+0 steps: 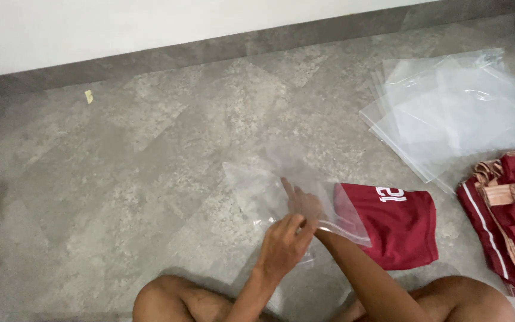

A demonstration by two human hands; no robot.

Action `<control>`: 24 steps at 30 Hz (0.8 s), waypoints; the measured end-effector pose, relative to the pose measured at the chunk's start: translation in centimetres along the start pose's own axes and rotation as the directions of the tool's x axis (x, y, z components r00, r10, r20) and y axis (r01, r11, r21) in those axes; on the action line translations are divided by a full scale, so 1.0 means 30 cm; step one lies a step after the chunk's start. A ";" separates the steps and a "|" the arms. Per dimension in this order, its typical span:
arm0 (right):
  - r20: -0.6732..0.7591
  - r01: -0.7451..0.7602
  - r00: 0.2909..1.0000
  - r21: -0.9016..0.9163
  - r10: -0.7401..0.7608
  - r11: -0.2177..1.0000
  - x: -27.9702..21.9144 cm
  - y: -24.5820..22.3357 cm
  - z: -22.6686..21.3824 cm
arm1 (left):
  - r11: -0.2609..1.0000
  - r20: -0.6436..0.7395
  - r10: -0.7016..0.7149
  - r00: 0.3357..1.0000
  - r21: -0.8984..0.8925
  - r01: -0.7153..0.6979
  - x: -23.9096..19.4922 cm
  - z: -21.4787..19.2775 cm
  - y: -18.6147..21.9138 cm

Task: The person sits on the floor and folds a maroon short and a striped shirt, placing each into a clear plastic bag and sealing it. The person handles the garments and bags by hand, arranging them on the floor.

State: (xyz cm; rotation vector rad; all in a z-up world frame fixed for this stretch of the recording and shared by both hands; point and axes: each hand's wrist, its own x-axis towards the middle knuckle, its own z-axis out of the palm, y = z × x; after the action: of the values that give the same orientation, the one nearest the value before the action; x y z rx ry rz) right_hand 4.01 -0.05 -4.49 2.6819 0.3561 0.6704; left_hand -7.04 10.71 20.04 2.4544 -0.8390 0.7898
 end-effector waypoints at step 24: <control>0.558 0.198 0.683 0.480 -0.472 0.855 0.266 0.191 -0.415 | 0.994 -0.101 -0.113 0.988 -0.015 0.112 -0.064 0.050 -0.056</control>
State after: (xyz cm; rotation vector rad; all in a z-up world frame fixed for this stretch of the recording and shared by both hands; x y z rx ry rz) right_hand 5.60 0.75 11.26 2.8505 0.8274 -0.5382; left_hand -6.63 11.90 17.35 2.4070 -0.6589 0.8594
